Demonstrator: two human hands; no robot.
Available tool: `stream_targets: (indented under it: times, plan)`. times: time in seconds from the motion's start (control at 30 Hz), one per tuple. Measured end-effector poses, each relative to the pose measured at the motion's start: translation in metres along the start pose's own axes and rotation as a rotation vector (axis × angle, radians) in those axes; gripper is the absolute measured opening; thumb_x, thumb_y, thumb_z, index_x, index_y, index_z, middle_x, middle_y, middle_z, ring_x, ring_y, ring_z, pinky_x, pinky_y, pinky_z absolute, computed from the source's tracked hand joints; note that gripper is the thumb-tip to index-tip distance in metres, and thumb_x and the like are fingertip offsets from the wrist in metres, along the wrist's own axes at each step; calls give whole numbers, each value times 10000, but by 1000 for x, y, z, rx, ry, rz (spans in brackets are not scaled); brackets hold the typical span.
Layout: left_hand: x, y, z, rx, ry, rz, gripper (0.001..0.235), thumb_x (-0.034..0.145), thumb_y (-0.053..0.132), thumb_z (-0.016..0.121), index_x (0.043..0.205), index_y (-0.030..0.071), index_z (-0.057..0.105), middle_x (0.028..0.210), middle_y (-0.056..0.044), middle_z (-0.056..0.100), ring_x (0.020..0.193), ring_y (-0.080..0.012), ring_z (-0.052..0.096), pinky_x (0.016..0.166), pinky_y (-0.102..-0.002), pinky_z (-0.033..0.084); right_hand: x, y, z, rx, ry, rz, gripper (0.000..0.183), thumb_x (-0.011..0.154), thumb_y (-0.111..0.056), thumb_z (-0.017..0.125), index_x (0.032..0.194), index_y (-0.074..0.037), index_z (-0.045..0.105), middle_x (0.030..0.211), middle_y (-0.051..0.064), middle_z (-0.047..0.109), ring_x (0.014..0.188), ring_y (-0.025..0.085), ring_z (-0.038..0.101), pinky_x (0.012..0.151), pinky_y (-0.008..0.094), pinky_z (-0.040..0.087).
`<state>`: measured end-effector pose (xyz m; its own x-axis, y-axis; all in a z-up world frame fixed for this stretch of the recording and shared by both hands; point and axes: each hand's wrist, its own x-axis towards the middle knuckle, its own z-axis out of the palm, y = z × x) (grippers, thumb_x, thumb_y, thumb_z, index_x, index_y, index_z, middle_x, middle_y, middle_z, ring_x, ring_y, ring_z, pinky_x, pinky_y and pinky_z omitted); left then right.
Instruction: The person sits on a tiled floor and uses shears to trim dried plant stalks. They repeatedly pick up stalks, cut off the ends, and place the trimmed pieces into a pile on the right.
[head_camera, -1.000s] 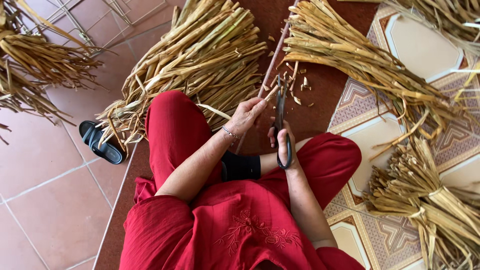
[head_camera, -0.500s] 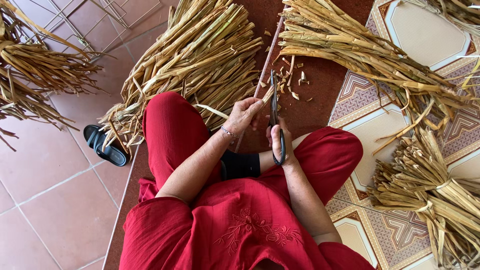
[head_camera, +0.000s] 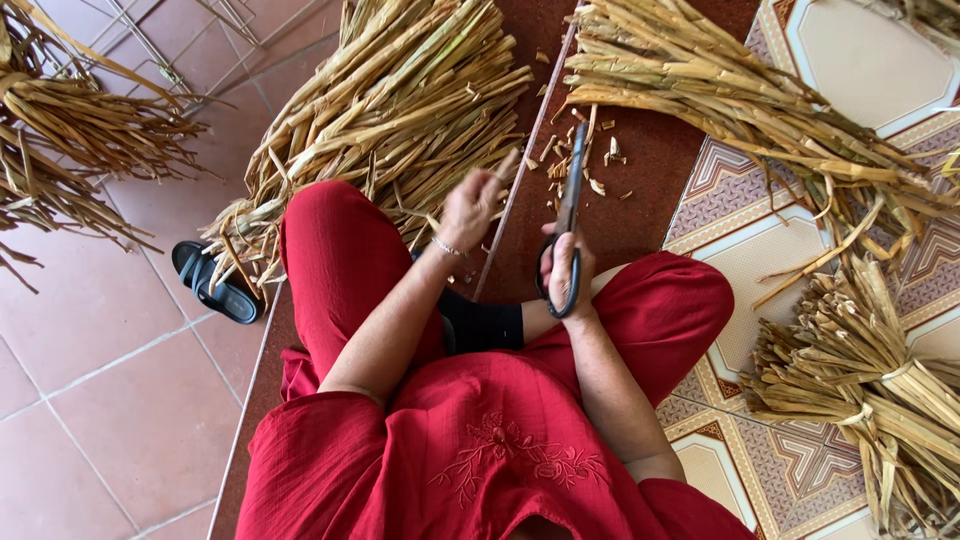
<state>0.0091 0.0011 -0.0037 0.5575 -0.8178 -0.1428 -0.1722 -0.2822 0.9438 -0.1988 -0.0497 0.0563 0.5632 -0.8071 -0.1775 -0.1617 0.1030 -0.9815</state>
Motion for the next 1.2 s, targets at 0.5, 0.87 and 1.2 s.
stream_targets:
  times: [0.5,0.87,1.2]
  plan:
    - [20,-157,61,738,-206,-329,301,824,86,723,1121,123,696,1252,-200,588,1058,-392,655,874,-485,561,20,7,-14,152,-10,81,613,1106,-558,356,1241,-5,582,670,-11,523,498,52,443,456,207,367]
    - [64,-146,33,215,141,-523,163,882,157,761,1036,111,728,908,-73,757,796,-224,744,769,-372,591,22,10,-11,134,-42,73,599,1104,-560,383,1270,-20,582,699,-15,530,522,43,451,476,202,379]
    - [16,4,-3,-676,-77,-279,195,900,179,802,1024,48,729,850,-19,750,707,-73,685,619,-218,583,17,4,-7,-213,-151,51,725,1066,-633,336,1431,-49,559,753,-28,607,621,53,531,585,218,458]
